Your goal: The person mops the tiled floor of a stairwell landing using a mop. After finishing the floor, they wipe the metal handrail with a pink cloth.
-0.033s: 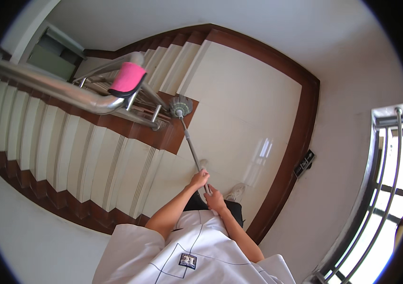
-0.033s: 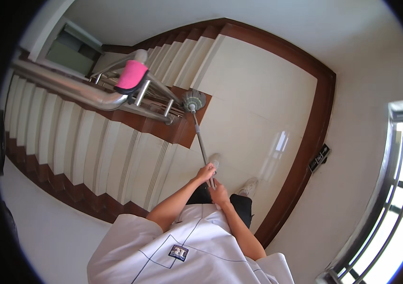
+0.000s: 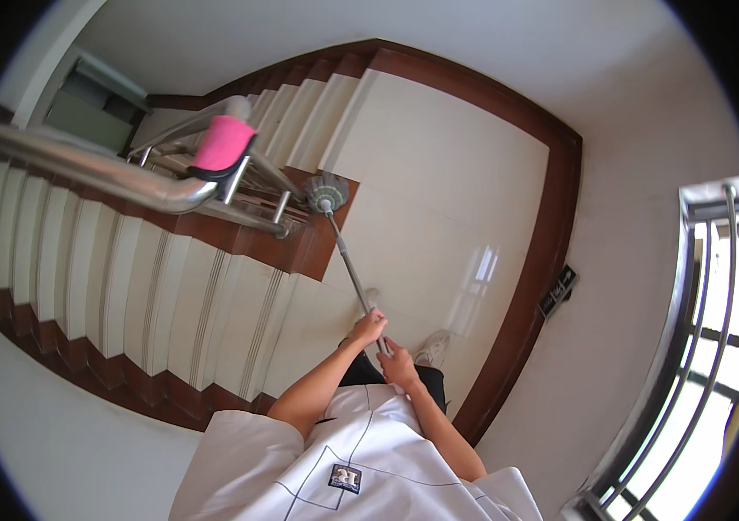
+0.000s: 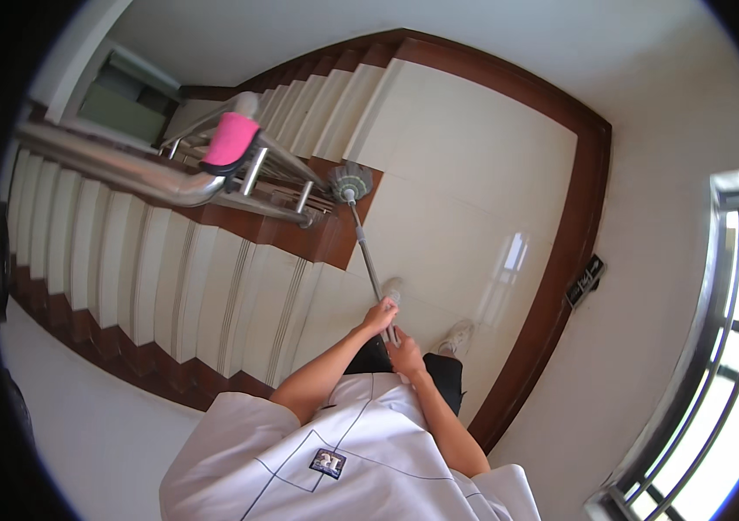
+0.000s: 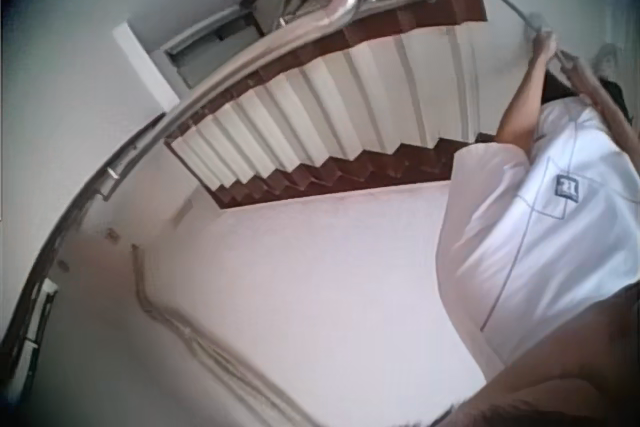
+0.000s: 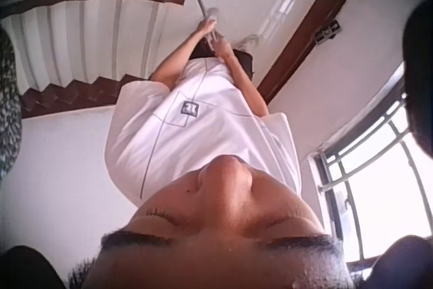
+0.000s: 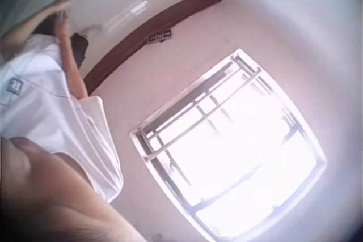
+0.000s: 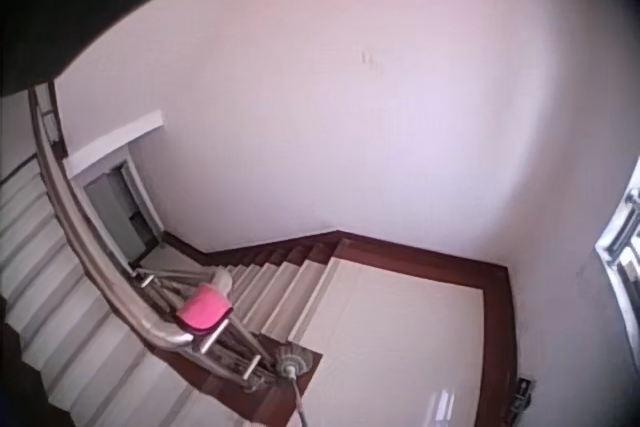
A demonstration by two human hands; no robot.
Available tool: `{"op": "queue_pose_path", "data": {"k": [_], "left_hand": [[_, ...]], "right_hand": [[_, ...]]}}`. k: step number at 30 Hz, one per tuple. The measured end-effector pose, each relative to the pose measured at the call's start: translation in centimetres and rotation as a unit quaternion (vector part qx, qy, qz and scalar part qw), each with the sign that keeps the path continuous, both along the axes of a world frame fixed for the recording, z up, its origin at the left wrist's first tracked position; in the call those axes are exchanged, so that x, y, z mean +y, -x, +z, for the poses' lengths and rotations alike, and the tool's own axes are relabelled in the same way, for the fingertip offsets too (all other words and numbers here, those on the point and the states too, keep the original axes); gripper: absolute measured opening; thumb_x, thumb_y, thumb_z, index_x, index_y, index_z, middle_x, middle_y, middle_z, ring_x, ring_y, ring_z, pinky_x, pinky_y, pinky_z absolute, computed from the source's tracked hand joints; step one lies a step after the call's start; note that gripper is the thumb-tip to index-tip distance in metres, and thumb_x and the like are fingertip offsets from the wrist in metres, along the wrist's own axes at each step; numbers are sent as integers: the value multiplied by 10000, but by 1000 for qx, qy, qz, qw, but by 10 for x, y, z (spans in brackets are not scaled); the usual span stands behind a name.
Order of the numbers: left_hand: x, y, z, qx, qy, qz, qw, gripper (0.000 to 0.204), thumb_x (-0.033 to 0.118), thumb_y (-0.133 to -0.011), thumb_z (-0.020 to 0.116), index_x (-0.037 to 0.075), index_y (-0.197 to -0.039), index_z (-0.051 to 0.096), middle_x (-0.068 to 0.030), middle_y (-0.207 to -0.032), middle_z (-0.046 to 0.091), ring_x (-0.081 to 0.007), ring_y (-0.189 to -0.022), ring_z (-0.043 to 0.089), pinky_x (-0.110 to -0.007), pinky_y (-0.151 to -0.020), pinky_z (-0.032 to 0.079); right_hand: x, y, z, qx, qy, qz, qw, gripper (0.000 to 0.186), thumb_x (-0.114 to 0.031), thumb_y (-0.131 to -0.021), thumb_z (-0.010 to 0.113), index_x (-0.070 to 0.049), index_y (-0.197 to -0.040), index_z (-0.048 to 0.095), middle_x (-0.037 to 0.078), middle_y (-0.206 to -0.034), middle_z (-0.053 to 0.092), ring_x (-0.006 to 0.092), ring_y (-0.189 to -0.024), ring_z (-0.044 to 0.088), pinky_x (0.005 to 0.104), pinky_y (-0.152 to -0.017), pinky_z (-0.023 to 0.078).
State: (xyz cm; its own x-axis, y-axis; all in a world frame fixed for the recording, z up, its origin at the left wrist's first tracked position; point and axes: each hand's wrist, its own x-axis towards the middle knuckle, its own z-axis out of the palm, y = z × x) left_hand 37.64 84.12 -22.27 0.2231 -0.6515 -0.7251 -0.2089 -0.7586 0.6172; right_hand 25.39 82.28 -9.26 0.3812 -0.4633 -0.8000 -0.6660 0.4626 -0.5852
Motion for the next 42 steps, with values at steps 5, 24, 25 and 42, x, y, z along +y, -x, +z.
{"op": "queue_pose_path", "data": {"k": [5,24,25,42], "left_hand": [[-17,82,4,35,-43,-114,992,487,417,-713,520,72,-1042,421,-212,-885,549,-340,-839,553,-396,-746,435],[-28,352,85,-78,26,-750,656,364,388,-806,342,207,-982,605,-87,-981,602,-293,-906,566,-412,-751,452],[-28,354,86,-75,35,-748,658,361,386,-807,341,211,-978,606,-88,-981,602,-291,-904,567,-414,-751,451],[-52,151,110,1,126,-626,769,338,355,-852,292,191,-998,549,-102,-919,603,-279,-723,602,-387,-708,463]], "right_hand": [[9,79,12,63,116,-44,990,637,-173,-787,542,-96,-1326,212,101,-622,574,148,-467,539,296,-420,446],[83,265,-16,-1,-2,-623,782,122,-25,-775,426,2,-660,459,46,-531,461,122,-393,441,266,-328,372],[81,269,-11,19,12,-604,797,150,-27,-768,438,13,-625,465,51,-522,469,132,-393,456,271,-330,384],[19,158,23,-58,-27,-258,964,74,-19,-708,580,29,-713,524,52,-525,493,123,-408,474,248,-368,380]]}}
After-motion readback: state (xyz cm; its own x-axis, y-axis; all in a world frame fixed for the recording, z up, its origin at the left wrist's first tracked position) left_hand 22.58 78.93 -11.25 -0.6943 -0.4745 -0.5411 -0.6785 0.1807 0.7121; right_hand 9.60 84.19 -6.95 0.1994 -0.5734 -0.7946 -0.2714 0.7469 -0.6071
